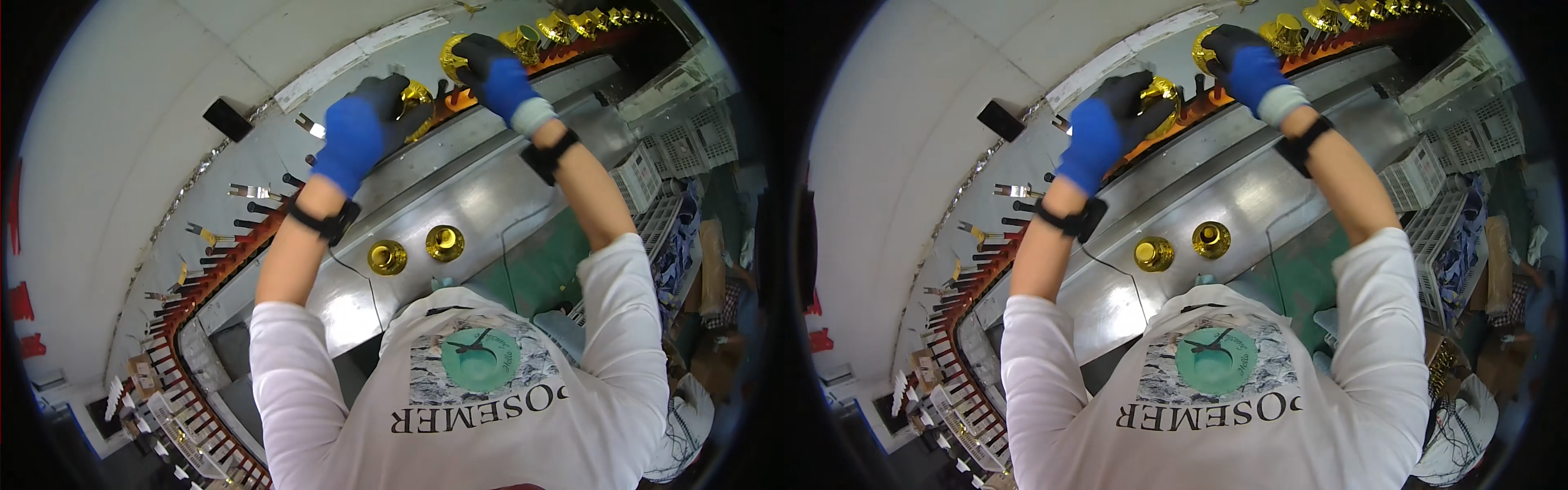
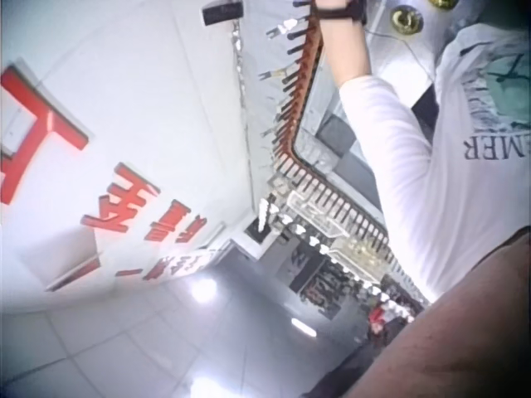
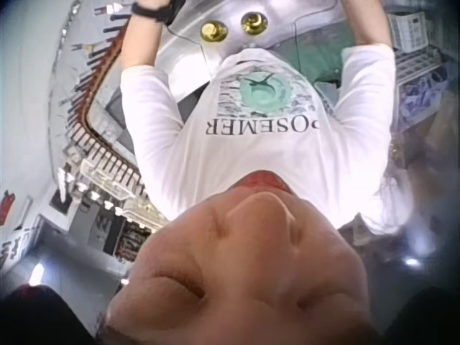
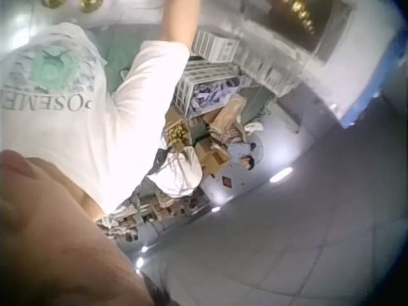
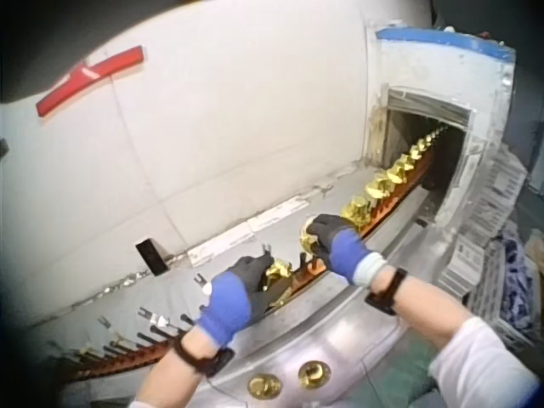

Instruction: The person picks up gold-colored plastic cups from a conveyor belt, places them on a metal surface, and then places them onto a rotating assembly line rack.

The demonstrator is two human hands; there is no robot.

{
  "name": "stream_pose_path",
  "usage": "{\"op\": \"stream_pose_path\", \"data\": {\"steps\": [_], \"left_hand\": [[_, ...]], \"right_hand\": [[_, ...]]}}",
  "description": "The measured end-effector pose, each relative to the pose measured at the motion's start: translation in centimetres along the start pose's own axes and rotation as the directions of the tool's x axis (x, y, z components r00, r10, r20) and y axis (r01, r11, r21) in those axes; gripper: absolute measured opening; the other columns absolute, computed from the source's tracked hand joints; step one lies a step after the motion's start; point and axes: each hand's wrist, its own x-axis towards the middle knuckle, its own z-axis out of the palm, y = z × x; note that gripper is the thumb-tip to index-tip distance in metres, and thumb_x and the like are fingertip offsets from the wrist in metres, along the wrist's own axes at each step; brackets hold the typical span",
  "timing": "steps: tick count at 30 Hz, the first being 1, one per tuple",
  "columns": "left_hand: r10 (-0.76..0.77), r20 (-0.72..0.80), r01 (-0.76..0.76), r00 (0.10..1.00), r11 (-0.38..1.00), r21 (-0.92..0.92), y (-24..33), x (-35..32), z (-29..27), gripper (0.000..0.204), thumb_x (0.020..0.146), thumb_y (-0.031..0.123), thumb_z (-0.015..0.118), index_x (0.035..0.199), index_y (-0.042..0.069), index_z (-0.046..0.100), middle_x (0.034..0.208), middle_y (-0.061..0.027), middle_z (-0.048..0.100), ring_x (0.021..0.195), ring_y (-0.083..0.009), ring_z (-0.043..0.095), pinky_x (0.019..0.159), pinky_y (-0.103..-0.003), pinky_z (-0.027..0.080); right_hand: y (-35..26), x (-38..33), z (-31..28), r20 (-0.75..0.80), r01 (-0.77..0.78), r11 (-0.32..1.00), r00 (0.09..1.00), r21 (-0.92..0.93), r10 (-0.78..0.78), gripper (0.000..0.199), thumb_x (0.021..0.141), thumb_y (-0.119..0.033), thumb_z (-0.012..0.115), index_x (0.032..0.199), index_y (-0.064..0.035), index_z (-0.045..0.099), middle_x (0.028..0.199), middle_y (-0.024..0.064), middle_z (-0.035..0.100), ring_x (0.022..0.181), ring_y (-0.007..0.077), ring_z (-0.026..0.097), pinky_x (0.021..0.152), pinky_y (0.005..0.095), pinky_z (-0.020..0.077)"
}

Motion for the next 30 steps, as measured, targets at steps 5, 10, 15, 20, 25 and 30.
{"op": "stream_pose_path", "data": {"steps": [5, 10, 15, 20, 25, 30], "left_hand": [[-0.121, 0.265, 0.193, 0.957, 0.945, -0.265, 1.9, -14.4, -4.4, 0.054, 0.086, 0.03, 0.087, 0.131, 0.005, 0.07, 0.109, -0.0168, 0.075, 0.08, -0.0286, 0.073, 0.071, -0.037, 0.06], [-0.28, 0.368, 0.332, 0.887, 0.939, -0.085, -5.3, -26.8, 6.8, 0.057, 0.09, 0.045, 0.08, 0.133, 0.011, 0.067, 0.107, -0.0195, 0.072, 0.089, -0.0395, 0.072, 0.077, -0.049, 0.058], [-0.434, 0.564, 0.466, 0.703, 0.88, 0.096, -4.9, -30.3, 12.9, 0.066, 0.094, 0.051, 0.075, 0.141, 0.006, 0.063, 0.119, -0.0256, 0.073, 0.103, -0.0438, 0.072, 0.089, -0.053, 0.058], [-0.465, 0.587, 0.37, 0.663, 0.885, 0.282, -2.9, -25.2, 9.2, 0.071, 0.095, 0.047, 0.074, 0.146, 0.001, 0.056, 0.125, -0.0277, 0.07, 0.095, -0.0463, 0.072, 0.082, -0.052, 0.059], [-0.01, 0.278, 0.036, 0.96, 0.995, -0.089, 2.3, -11.7, 4.4, 0.069, 0.094, 0.046, 0.074, 0.145, 0.003, 0.057, 0.129, -0.0281, 0.067, 0.088, -0.0431, 0.073, 0.075, -0.051, 0.059], [0.026, 0.075, -0.043, 0.997, 0.97, 0.241, 3.1, 6.9, 5.4, 0.072, 0.095, 0.053, 0.071, 0.147, 0.006, 0.056, 0.133, -0.0268, 0.066, 0.092, -0.0446, 0.073, 0.078, -0.052, 0.059]], "right_hand": [[-9.9, -9.6, -1.4, 0.174, 0.007, 0.944, 0.982, 0.329, -0.068, 0.051, 0.089, -0.015, 0.079, 0.137, -0.0035, 0.064, 0.114, 0.022, 0.07, 0.08, 0.0365, 0.071, 0.073, 0.0444, 0.0588], [-12.0, -21.1, 7.6, 0.434, -0.144, 0.951, 0.901, 0.274, 0.011, 0.062, 0.084, -0.023, 0.08, 0.14, -0.0041, 0.062, 0.096, 0.02, 0.07, 0.083, 0.0413, 0.069, 0.076, 0.0511, 0.0565], [-13.5, -26.2, 13.5, 0.713, -0.182, 0.983, 0.689, 0.0, 0.128, 0.057, 0.089, -0.034, 0.073, 0.14, -0.0104, 0.06, 0.108, 0.0168, 0.073, 0.095, 0.0391, 0.072, 0.083, 0.05, 0.0582], [-11.4, -25.1, 10.7, 0.513, -0.182, 0.969, 0.855, 0.164, 0.074, 0.074, 0.084, -0.043, 0.079, 0.145, -0.0069, 0.057, 0.133, 0.0225, 0.067, 0.119, 0.0421, 0.066, 0.103, 0.0519, 0.053], [-1.4, -11.5, 3.4, -0.021, -0.158, 0.986, 0.987, -0.048, 0.157, 0.061, 0.092, -0.033, 0.077, 0.143, -0.0034, 0.061, 0.14, 0.0253, 0.065, 0.126, 0.0446, 0.063, 0.108, 0.0507, 0.0517], [9.8, 2.4, -0.4, -0.292, -0.173, 0.937, 0.953, -0.304, 0.081, 0.063, 0.093, -0.044, 0.076, 0.146, -0.0116, 0.061, 0.147, 0.0254, 0.06, 0.13, 0.0444, 0.062, 0.111, 0.0506, 0.0493]]}}
